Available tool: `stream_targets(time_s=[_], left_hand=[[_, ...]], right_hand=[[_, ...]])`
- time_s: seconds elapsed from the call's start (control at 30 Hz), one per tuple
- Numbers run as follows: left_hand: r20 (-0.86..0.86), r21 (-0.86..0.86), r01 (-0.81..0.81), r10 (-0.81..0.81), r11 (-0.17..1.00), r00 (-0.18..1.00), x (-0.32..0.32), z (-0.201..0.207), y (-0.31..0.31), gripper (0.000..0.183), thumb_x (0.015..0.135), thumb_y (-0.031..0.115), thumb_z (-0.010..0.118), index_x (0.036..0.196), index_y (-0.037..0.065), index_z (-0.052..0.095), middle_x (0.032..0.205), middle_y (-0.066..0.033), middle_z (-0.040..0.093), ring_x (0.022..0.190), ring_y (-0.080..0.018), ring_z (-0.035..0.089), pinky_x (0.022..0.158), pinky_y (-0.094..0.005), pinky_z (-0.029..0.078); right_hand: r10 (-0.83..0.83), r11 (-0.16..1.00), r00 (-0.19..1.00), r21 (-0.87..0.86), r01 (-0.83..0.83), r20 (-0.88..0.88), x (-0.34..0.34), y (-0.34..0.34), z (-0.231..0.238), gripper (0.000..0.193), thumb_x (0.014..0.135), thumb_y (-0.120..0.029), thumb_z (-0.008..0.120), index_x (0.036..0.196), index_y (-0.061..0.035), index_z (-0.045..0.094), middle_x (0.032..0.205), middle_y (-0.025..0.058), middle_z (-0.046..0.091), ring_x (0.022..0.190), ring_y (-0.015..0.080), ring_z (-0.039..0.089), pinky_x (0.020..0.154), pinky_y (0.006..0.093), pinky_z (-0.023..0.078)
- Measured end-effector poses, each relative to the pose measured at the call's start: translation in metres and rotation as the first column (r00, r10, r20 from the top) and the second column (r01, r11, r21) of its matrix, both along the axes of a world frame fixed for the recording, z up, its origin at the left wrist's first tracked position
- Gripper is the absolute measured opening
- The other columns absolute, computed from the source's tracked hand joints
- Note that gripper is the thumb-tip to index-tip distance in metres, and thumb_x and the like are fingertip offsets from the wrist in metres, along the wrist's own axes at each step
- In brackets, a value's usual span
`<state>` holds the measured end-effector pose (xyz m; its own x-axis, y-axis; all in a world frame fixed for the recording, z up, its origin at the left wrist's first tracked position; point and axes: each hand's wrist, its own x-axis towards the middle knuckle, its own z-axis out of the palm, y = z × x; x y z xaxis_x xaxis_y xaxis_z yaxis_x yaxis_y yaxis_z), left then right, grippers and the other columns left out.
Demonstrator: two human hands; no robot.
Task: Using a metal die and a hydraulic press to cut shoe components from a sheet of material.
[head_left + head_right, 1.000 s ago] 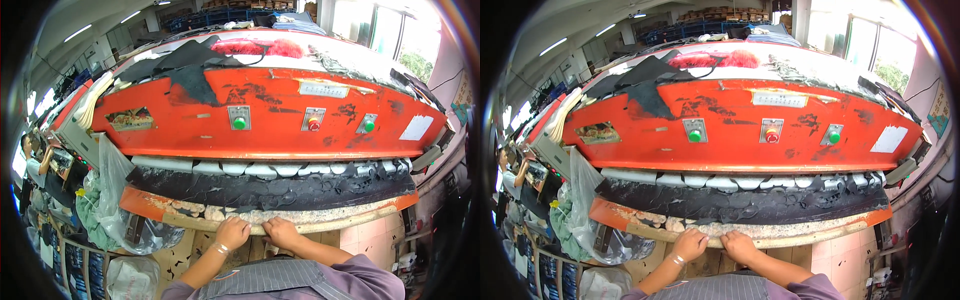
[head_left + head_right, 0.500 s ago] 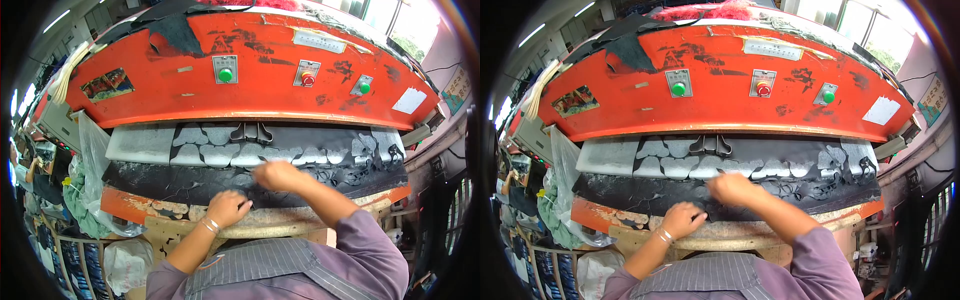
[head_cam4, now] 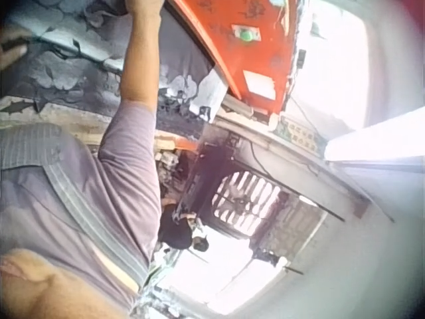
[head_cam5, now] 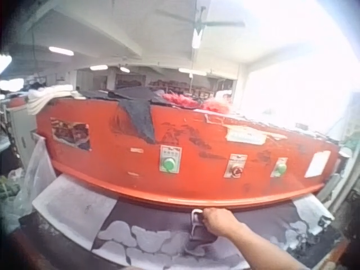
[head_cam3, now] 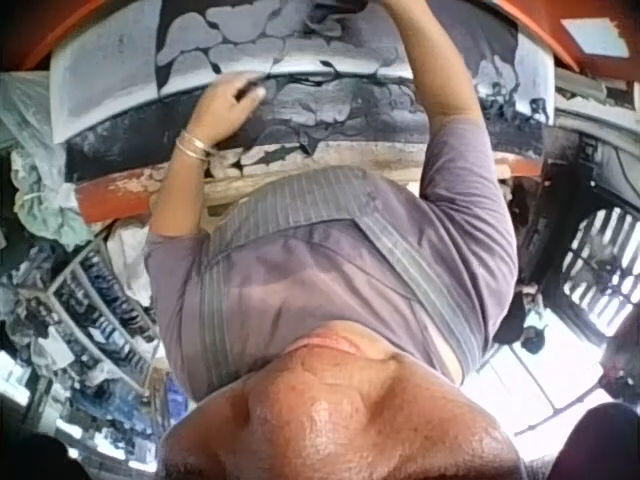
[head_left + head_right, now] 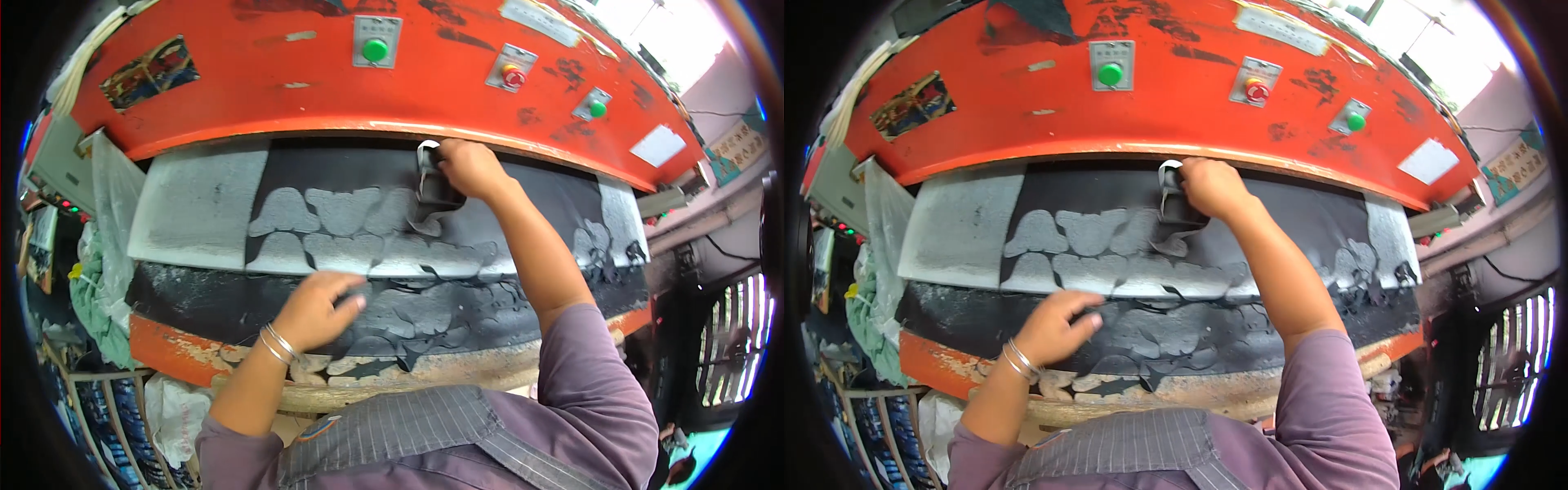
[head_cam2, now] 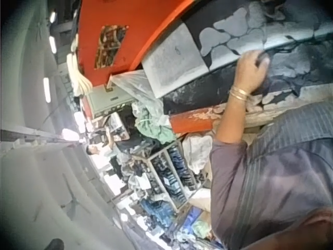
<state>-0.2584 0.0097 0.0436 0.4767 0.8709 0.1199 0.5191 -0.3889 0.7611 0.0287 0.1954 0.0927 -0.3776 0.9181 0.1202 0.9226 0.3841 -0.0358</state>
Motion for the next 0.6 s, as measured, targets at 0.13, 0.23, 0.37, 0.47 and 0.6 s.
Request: stream_targets(time_s=[0.13,0.23,0.37,0.47,0.6], left_hand=[[0.187,-0.157,-0.100,0.129,0.983,0.974,0.047,-0.001,0.065,0.045,0.085,0.021,0.061,0.126,0.003,0.053,0.116,-0.0172,0.063,0.106,-0.0326,0.059,0.093,-0.0397,0.045],[0.146,-0.094,-0.153,0.165,0.984,0.975,0.086,-0.047,0.104,0.059,0.084,0.017,0.057,0.137,-0.002,0.039,0.122,-0.0182,0.060,0.115,-0.0325,0.055,0.100,-0.0403,0.040],[-0.006,0.046,-0.235,0.236,0.971,0.972,0.123,-0.071,0.117,0.073,0.082,0.013,0.052,0.144,-0.007,0.020,0.134,-0.0171,0.052,0.131,-0.0295,0.043,0.112,-0.0437,0.024],[-0.054,0.085,-0.253,0.258,0.964,0.965,0.130,-0.068,0.115,0.076,0.081,0.012,0.051,0.145,-0.008,0.015,0.139,-0.0156,0.049,0.135,-0.0265,0.037,0.115,-0.0446,0.017],[-0.030,0.086,-0.246,0.250,0.965,0.968,0.122,-0.068,0.116,0.076,0.080,0.012,0.051,0.144,-0.010,0.016,0.140,-0.0129,0.048,0.136,-0.0236,0.036,0.115,-0.0431,0.016]], right_hand=[[-0.534,0.841,0.708,-0.378,0.387,-0.462,0.058,-0.004,-0.032,0.018,0.077,-0.010,0.059,0.081,0.0075,0.059,0.060,0.0191,0.062,0.048,0.0251,0.064,0.045,0.0369,0.052],[-0.668,0.739,0.556,-0.525,0.421,-0.494,0.047,-0.027,-0.056,0.020,0.078,-0.012,0.061,0.081,0.0075,0.058,0.063,0.0181,0.064,0.051,0.0241,0.066,0.048,0.0348,0.055],[-0.689,0.725,0.475,-0.532,0.437,-0.548,0.045,-0.065,-0.065,0.041,0.079,-0.027,0.072,0.099,0.0050,0.057,0.091,0.0244,0.067,0.077,0.0310,0.070,0.065,0.0410,0.057],[-0.063,0.967,0.846,0.177,0.183,-0.530,0.069,-0.075,-0.087,0.054,0.071,-0.037,0.080,0.105,-0.0009,0.058,0.116,0.0248,0.060,0.117,0.0352,0.056,0.097,0.0502,0.044],[-0.070,0.996,0.905,0.023,0.087,-0.421,0.073,-0.077,-0.092,0.065,0.060,-0.045,0.084,0.106,-0.0068,0.059,0.128,0.0237,0.053,0.135,0.0369,0.036,0.109,0.0499,0.027]])
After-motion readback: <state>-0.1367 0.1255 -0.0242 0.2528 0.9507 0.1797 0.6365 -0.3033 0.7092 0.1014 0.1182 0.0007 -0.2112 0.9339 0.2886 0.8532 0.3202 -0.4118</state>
